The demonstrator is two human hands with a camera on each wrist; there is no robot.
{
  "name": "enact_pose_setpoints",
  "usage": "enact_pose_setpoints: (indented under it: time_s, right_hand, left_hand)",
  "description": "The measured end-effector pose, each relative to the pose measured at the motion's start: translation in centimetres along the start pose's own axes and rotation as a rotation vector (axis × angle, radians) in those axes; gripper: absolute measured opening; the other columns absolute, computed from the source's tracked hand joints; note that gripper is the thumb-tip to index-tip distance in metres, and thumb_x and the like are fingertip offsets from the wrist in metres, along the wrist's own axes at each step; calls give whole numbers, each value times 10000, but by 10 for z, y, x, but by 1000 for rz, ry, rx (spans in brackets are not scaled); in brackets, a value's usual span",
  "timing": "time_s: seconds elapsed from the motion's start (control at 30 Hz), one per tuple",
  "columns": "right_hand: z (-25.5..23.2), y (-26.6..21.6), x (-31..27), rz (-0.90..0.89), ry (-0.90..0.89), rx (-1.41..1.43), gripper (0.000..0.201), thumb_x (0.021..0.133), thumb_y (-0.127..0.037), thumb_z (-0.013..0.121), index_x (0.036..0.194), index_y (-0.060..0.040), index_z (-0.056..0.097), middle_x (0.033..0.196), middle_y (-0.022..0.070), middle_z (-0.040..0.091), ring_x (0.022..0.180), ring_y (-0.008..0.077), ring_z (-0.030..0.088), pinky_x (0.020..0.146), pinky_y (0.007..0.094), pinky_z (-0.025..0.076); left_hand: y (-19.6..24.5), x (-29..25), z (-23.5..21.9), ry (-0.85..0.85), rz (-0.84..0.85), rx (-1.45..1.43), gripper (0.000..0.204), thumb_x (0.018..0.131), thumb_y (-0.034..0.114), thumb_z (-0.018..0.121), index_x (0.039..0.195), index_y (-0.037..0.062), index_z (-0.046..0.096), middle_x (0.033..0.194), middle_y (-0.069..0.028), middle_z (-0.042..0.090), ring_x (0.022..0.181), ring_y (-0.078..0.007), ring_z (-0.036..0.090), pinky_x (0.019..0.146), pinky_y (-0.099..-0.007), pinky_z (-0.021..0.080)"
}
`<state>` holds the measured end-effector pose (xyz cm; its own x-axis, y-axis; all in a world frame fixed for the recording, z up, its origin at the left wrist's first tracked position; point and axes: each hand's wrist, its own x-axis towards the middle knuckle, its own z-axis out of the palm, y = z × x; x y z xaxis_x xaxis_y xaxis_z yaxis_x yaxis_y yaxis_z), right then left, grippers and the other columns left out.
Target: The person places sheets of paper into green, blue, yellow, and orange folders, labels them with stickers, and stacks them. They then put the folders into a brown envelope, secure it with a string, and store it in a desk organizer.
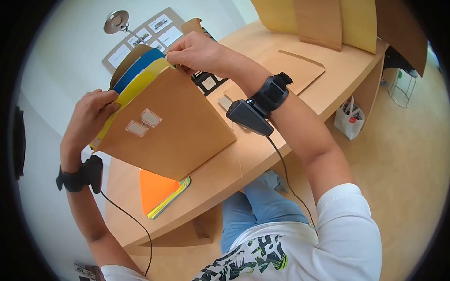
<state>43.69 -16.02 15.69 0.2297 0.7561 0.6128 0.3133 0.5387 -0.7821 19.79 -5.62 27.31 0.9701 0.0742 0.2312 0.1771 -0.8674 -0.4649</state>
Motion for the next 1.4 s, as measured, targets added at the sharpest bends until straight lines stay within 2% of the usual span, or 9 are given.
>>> enact_pose_setpoints:
  time_s: [0.2,0.3,0.4,0.5,0.6,0.9,1.13,1.27,1.4]
  right_hand:
    - [-5,-3,-1,-89,61,-52,309,823,-98,590,1103,32,592,883,55,645,718,90,611,669,221,520]
    - [-9,-7,-1,-169,11,-100,336,771,-51,577,1099,23,592,823,48,644,685,90,587,649,215,507]
    - [-4,-12,4,-354,165,-610,344,744,-26,571,1085,10,596,736,33,625,640,83,557,608,212,485]
    - [5,-15,4,-371,249,-659,327,743,-23,547,1064,0,607,674,25,597,614,78,547,574,219,469]
    - [6,-6,7,-375,322,-555,288,740,-83,550,999,5,641,692,115,645,594,145,605,610,263,504]
    - [18,3,0,-142,238,88,497,889,-447,576,1133,-14,590,877,27,629,746,73,589,689,222,482]
    - [50,29,-19,-214,133,15,1028,653,-681,703,1358,-41,317,1262,120,468,1208,216,433,997,331,360]
    - [52,34,-21,-248,154,85,1018,645,-590,769,1362,-33,308,1261,117,473,1207,209,441,997,335,368]
    - [52,45,-22,-228,141,78,938,669,-423,823,1356,-28,321,1263,104,477,1195,196,457,993,324,378]
  left_hand:
    - [1,-1,23,233,43,-253,206,790,37,635,993,16,605,861,-110,587,794,-281,542,746,-352,449]
    - [7,-8,26,271,73,-8,269,773,49,666,1035,21,608,903,-102,592,813,-274,540,766,-350,449]
    - [10,-12,29,309,105,65,262,777,65,664,1032,21,620,893,-79,600,811,-242,517,763,-340,422]
    - [11,-15,30,359,135,99,225,789,75,646,1013,62,625,866,-51,596,799,-222,514,742,-328,401]
    - [13,-17,31,377,133,132,224,797,77,641,1019,58,632,900,-49,613,819,-221,516,765,-330,399]
    - [5,-23,50,529,58,83,344,833,104,620,1173,74,583,1094,-82,602,984,-260,535,881,-358,410]
    - [-11,-27,72,402,-10,-357,334,925,144,505,1240,36,536,1166,-142,561,1076,-290,521,927,-346,413]
    - [-25,-25,60,230,24,-556,343,952,194,478,1249,32,533,1158,-117,574,1091,-242,524,950,-316,396]
    - [-39,-40,50,467,-53,-651,382,982,295,421,1244,49,551,1242,-59,557,1162,-190,483,1012,-285,327]
